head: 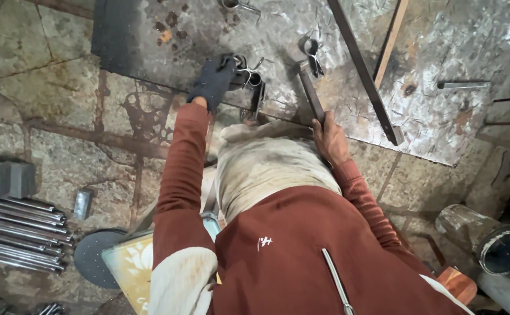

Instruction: The person repeatedly strikes a small metal piece on a workbench with a hammer, holding it with a gloved left hand. They pause to reposition the piece and continue hammering until the end of the clip.

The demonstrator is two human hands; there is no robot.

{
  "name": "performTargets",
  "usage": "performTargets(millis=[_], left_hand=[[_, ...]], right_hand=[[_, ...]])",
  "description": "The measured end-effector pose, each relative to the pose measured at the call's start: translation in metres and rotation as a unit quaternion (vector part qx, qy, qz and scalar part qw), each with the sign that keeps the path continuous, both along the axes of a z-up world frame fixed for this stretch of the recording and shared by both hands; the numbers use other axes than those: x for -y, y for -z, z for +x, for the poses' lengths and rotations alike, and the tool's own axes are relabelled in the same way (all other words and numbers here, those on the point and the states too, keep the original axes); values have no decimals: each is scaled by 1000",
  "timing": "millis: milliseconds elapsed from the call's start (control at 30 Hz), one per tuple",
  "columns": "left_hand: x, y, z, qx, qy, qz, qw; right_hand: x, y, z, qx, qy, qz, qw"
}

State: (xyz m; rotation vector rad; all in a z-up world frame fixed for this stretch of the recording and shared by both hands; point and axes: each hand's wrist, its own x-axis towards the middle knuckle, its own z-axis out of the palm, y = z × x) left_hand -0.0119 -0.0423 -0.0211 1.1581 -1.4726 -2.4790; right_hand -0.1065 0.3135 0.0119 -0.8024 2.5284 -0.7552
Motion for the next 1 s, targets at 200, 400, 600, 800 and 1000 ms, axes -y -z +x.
performTargets(millis=[200, 400, 600, 800, 1000], left_hand=[[12, 31, -4, -26, 30, -434, 900], [25, -10, -19, -101, 116, -569, 808], [52, -2, -25, -98, 142, -587, 791], [57, -30, -26, 9, 183, -581, 793], [58, -18, -48, -39, 238, -625, 742]], right_hand=[[-3, 13, 3, -5, -12, -34, 999], [2, 6, 3, 11, -3, -37, 999], [6, 1, 5, 20, 28, -7, 999], [-3, 23, 5, 18, 14, -31, 999], [-1, 22, 2, 8, 12, -23, 1000]])
